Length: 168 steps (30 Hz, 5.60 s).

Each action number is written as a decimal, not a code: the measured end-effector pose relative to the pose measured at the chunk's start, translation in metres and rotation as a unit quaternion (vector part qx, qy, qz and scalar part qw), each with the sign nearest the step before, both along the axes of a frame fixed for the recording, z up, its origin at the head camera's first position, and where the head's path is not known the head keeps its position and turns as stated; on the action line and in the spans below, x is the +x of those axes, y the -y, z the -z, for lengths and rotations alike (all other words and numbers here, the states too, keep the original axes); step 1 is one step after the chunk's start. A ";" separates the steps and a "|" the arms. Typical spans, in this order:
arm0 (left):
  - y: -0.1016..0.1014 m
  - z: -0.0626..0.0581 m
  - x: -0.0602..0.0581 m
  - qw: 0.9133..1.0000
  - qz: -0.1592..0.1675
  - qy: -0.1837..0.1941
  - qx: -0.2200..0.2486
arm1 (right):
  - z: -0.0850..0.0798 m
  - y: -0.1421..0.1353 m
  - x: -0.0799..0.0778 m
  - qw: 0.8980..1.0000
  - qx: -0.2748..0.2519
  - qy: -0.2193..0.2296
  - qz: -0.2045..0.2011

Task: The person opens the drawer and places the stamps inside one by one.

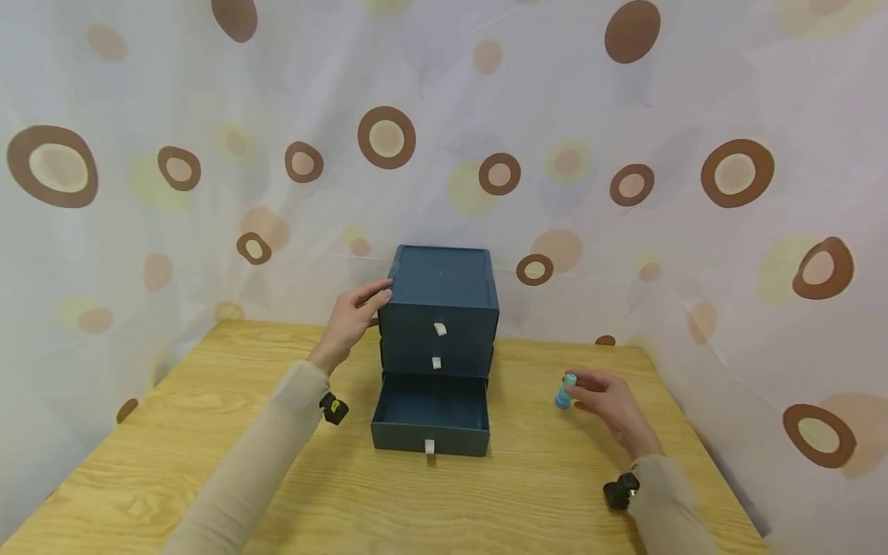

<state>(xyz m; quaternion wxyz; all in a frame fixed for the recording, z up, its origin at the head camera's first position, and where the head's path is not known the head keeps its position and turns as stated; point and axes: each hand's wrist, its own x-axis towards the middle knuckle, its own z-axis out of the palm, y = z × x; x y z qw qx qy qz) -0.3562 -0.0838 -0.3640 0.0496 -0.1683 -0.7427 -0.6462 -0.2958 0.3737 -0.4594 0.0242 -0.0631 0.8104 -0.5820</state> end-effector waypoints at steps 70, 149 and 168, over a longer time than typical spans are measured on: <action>0.000 -0.001 0.003 1.000 0.004 -0.016 0.002 | -0.020 0.161 -0.006 0.990 -0.017 -0.013 -0.141; -0.003 -0.016 0.020 1.000 -0.008 -0.002 -0.004 | -0.021 0.235 -0.016 0.977 0.091 -0.003 -0.193; -0.003 0.002 0.001 1.000 -0.020 -0.006 0.004 | -0.022 0.212 -0.026 0.977 0.086 0.008 -0.197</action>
